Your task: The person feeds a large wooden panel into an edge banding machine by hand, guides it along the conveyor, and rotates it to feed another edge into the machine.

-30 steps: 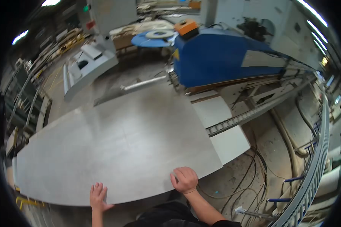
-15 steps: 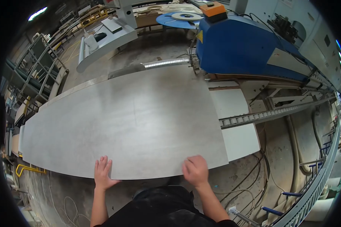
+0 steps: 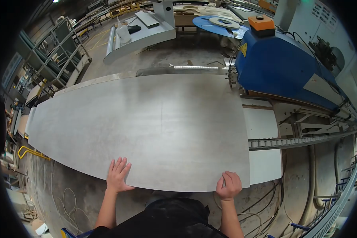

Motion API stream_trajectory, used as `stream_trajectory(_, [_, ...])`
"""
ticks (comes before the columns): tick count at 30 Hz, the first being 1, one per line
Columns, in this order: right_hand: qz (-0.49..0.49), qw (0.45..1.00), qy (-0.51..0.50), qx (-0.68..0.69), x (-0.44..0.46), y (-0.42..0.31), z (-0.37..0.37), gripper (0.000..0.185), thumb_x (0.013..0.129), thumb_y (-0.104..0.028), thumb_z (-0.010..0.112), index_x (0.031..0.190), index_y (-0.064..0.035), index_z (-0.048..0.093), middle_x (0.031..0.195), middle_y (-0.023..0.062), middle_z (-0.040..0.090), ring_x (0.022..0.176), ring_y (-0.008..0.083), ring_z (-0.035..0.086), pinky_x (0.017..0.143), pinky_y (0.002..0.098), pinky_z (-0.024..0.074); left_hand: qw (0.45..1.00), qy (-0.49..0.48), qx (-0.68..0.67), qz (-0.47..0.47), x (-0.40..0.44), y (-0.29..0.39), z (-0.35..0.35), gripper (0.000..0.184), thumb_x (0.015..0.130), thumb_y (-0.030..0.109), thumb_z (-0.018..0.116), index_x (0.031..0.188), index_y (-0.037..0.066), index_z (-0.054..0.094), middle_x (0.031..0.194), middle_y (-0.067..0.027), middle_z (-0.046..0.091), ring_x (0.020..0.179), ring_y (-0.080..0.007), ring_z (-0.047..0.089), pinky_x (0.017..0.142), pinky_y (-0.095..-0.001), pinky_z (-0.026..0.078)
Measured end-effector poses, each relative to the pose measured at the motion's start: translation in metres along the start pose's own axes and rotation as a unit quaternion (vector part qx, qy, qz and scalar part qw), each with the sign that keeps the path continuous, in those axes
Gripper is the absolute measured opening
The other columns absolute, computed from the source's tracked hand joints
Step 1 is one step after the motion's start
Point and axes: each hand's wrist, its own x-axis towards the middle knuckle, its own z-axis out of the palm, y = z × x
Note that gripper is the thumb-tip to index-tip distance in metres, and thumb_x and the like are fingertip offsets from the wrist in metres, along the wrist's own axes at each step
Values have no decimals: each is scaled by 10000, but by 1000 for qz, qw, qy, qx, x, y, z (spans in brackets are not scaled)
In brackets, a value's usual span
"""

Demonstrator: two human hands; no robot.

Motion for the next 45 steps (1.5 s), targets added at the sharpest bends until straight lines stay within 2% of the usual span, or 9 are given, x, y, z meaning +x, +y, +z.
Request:
stream_trajectory(6, [25,999,-25,8,0,-5,-3,132,701,-112,693,825,-65,691,887,92,661,825,308,636,763,407,516,1000,13,-4,-8,-4,2,-3,967,480,558,821,1318,149,565,1445,-103,481,1363,-305,420,1149,-531,266])
stream_trajectory(11, [20,995,-102,2,3,-32,-3,248,710,-164,732,931,-66,680,1030,121,623,943,329,593,873,443,458,999,28,-11,-26,-9,2,-3,956,487,533,838,1328,172,560,1441,-78,487,1361,-265,425,1148,-501,285])
stream_trajectory(19, [-86,981,-171,3,-11,-106,32,389,747,-272,738,1074,-79,656,1176,144,597,1098,354,554,998,518,405,999,30,-16,-21,-18,1,-11,950,549,603,788,1349,155,539,1443,-86,486,1346,-279,444,1145,-494,284])
stream_trajectory(23, [-152,965,-211,42,-18,-154,53,420,765,-300,733,1109,-74,649,1224,154,580,1133,360,544,1028,528,383,998,28,-8,-47,-43,-12,-5,903,626,540,782,1391,161,490,1471,-88,449,1373,-280,405,1145,-497,281])
stream_trajectory(28, [-203,943,-252,73,-32,-239,85,486,787,-342,727,1174,-69,617,1283,180,544,1172,380,515,1061,544,346,989,70,-49,-120,-124,-63,-19,639,817,403,702,1372,152,509,1478,-107,434,1371,-292,403,1149,-510,277])
stream_trajectory(33, [-233,930,-269,94,-55,-345,128,507,796,-355,727,1195,-68,601,1300,184,530,1199,387,496,1080,544,323,970,59,-94,-217,-273,-135,-13,598,829,385,696,1343,114,551,1457,-161,451,1337,-325,444,1120,-486,338])
stream_trajectory(35, [-237,932,-257,92,-61,-386,143,508,795,-358,727,1193,-68,602,1300,184,531,1206,381,493,1083,542,319,905,27,-235,-352,-336,-155,-7,596,832,373,698,1341,97,557,1436,-176,474,1315,-339,464,1089,-435,387])
stream_trajectory(38, [-250,924,-269,106,-69,-439,167,527,786,-363,736,1200,-66,603,1318,176,520,1240,357,479,1095,550,308,853,42,-236,-465,-425,-172,10,576,833,387,686,1320,98,578,1406,-178,507,1258,-347,512,1046,-398,431])
stream_trajectory(45, [-311,892,-301,127,-67,-545,225,592,761,-364,756,1239,-61,585,1338,186,502,1252,363,469,1107,549,296,728,93,-298,-611,-507,-202,0,547,846,393,689,1297,96,600,1321,-165,580,1206,-332,557,1017,-397,451])
